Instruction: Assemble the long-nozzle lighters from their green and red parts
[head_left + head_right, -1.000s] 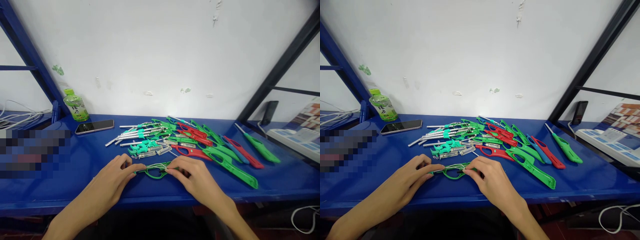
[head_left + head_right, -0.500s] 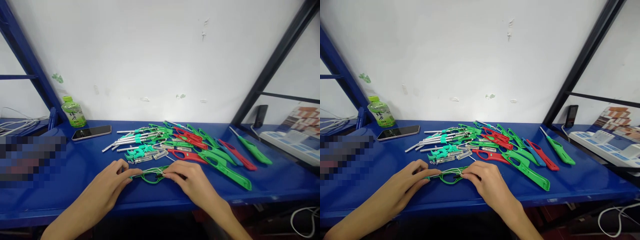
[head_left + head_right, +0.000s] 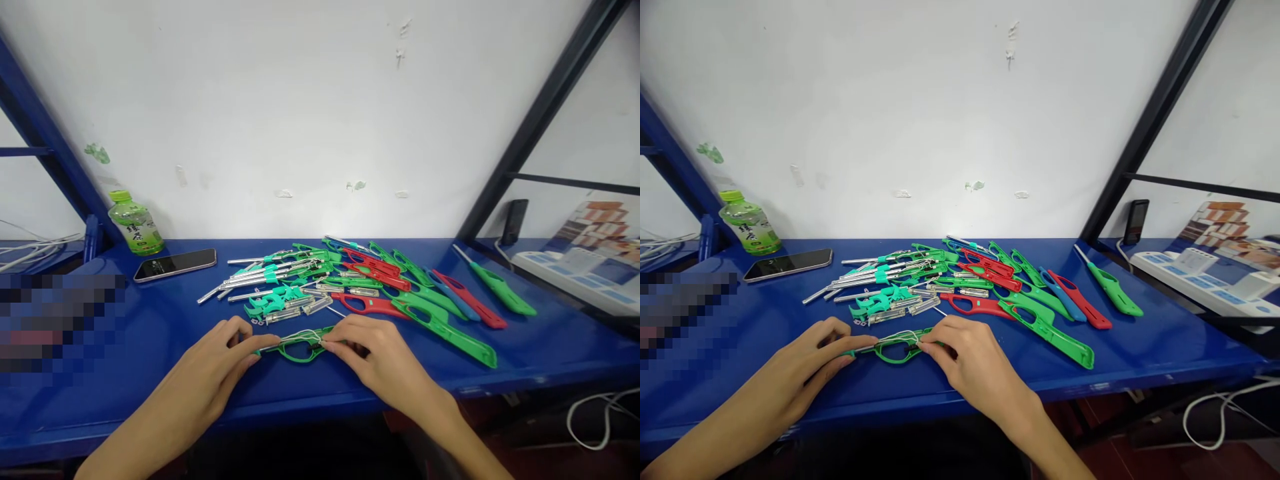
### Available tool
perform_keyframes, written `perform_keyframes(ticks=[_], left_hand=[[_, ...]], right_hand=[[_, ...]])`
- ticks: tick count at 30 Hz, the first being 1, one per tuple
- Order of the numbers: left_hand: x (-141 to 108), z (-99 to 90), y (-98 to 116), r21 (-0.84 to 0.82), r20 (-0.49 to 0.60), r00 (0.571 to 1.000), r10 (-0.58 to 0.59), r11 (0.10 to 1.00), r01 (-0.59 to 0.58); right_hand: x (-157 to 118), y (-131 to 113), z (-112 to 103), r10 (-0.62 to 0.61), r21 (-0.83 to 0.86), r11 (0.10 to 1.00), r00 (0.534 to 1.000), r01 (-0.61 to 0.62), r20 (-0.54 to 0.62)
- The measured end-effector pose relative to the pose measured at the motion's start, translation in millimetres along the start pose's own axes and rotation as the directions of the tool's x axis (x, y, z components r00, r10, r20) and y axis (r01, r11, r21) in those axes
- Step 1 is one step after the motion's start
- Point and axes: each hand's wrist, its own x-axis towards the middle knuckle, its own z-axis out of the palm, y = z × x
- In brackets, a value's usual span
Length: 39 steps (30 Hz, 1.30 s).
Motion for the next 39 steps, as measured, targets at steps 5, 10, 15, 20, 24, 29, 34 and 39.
perform_keyframes(ticks=[5,10,15,20,24,29,34,39], left_hand=[[0.7,0.2,-0.7,-0.008,-0.014,1.000,0.023,1.000,-0.023],[0.6,1.0,-2.1,-0.001,-0.028,0.999,0.021,1.000,-0.021],[-0.9,-0.4,-1.7,-0.021,-0.015,1.000,0.010,1.000,-0.010],[0.8,-4.0,1.2,-0.061,0.030,0.999,-0.028,0.998,0.030],[0.5,-2.4,-0.2,-0.073,0.034,0.999,-0.041,0.996,0.043],[-1.2,2.9,-4.7,-0.052,-0.017,1.000,-0.014,0.999,0.013],[-0.2,2.0,-2.7,-0.045,-0.024,1.000,0.001,0.999,-0.002],[-1.0,0.9,-1.2,-0.033,-0.023,1.000,0.010,0.999,-0.011]], right_hand=[[-1.1,-2.6,0.4,0.033,-0.010,0.999,0.999,-0.033,0.023],[-2.4,-3.5,-0.4,0.035,-0.008,0.999,0.998,-0.035,0.042],[-1.5,-4.7,-2.3,0.073,0.006,0.997,0.996,-0.073,0.049],[1.1,-6.5,-3.1,0.097,0.001,0.995,0.994,-0.097,0.048],[1.7,-7.4,-4.3,0.088,0.005,0.996,0.995,-0.089,0.049],[2.2,-8.7,-4.6,0.058,-0.005,0.998,0.998,-0.058,0.038],[1.6,-9.1,-3.2,0.058,-0.003,0.998,0.997,-0.058,0.046],[1.4,-8.8,-3.8,0.050,0.000,0.999,0.997,-0.050,0.052]])
